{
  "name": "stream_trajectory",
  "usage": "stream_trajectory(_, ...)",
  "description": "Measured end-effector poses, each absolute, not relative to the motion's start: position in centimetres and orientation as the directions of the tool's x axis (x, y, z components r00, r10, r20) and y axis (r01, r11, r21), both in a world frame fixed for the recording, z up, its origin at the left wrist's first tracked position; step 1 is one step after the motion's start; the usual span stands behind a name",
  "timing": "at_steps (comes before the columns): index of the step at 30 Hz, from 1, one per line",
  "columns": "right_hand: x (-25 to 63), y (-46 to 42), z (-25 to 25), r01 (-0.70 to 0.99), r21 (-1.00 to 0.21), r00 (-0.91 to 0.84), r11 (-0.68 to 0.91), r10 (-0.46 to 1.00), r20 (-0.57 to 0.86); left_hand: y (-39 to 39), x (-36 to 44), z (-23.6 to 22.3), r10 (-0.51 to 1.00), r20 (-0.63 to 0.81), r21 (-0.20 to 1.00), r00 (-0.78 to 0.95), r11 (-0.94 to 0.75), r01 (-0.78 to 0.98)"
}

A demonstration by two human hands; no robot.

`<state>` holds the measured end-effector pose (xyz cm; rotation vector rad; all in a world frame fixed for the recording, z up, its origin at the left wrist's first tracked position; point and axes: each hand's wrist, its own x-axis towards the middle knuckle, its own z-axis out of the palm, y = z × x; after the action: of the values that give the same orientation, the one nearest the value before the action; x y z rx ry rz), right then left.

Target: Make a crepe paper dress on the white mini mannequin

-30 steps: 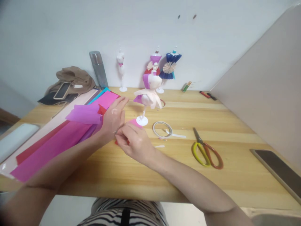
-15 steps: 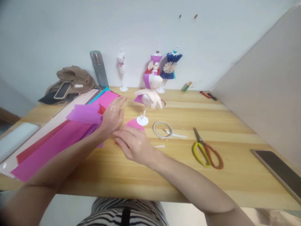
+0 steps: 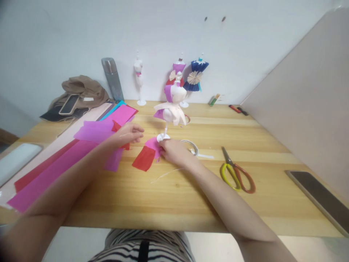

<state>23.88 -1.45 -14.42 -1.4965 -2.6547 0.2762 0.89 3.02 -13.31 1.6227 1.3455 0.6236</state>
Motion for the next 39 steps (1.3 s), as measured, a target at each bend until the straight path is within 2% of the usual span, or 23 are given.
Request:
stream_trajectory(4, 24.1, -1.6, -14.6, 0.823, -0.189, -0.554, 0.536, 0.831, -0.055, 3.1, 0.9, -14.4, 0.926, -0.185, 0.839, 0.329, -0.026, 0.543)
stream_trajectory(8, 24.4, -1.4, -14.1, 0.795, -0.326, -0.557, 0.511, 0.828, -0.061, 3.0, 0.5, -14.0, 0.916, -0.182, 0.825, 0.356, -0.054, 0.562)
stream_trajectory(10, 24.6, -1.3, -14.2, 0.771, -0.343, -0.583, 0.537, 0.811, -0.041, 3.0, 0.5, -13.7, 0.894, -0.126, 0.817, 0.431, -0.153, 0.556)
stream_trajectory(13, 24.6, -1.2, -14.7, 0.737, -0.302, -0.636, 0.605, 0.772, -0.007, 2.9, 0.8, -13.2, 0.780, -0.062, 0.781, 0.623, -0.350, 0.517)
stream_trajectory(16, 24.5, -1.0, -15.1, 0.744, -0.316, -0.619, 0.589, 0.785, 0.008, 2.8, 0.7, -12.6, 0.672, -0.132, 0.729, 0.728, -0.432, 0.531)
stream_trajectory(18, 24.6, -0.9, -15.0, 0.746, -0.397, -0.575, 0.535, 0.818, 0.023, 2.9, 0.2, -12.2, 0.643, -0.237, 0.701, 0.729, -0.406, 0.586)
stream_trajectory(20, 24.8, -0.8, -14.8, 0.695, -0.559, -0.520, 0.452, 0.853, 0.044, 2.9, -0.4, -12.0, 0.640, -0.284, 0.689, 0.714, -0.382, 0.616)
stream_trajectory(23, 25.0, -0.8, -14.8, 0.471, -0.847, -0.423, 0.246, 0.905, 0.027, 3.0, -0.8, -12.2, 0.713, -0.126, 0.689, 0.689, -0.437, 0.578)
stream_trajectory(26, 24.8, -0.8, -14.9, 0.165, -0.986, -0.396, 0.003, 0.916, -0.063, 3.1, -0.4, -12.7, 0.759, 0.054, 0.729, 0.649, -0.475, 0.494)
stream_trajectory(28, 24.6, -0.9, -14.8, 0.020, -0.995, -0.416, -0.095, 0.904, -0.094, 3.0, 0.1, -12.9, 0.771, 0.057, 0.812, 0.634, -0.405, 0.420)
stream_trajectory(32, 24.4, -1.2, -14.3, -0.107, -0.981, -0.450, -0.163, 0.888, -0.098, 2.7, 1.0, -13.1, 0.715, -0.138, 0.967, 0.686, -0.054, 0.250)
stream_trajectory(35, 24.6, -1.3, -14.0, -0.153, -0.973, -0.486, -0.175, 0.870, -0.081, 2.1, 1.7, -13.3, 0.677, -0.200, 0.980, 0.708, 0.148, 0.135)
stream_trajectory(39, 25.1, -1.3, -13.9, -0.161, -0.977, -0.467, -0.143, 0.883, -0.052, 1.5, 2.4, -13.0, 0.694, -0.209, 0.967, 0.689, 0.249, 0.043)
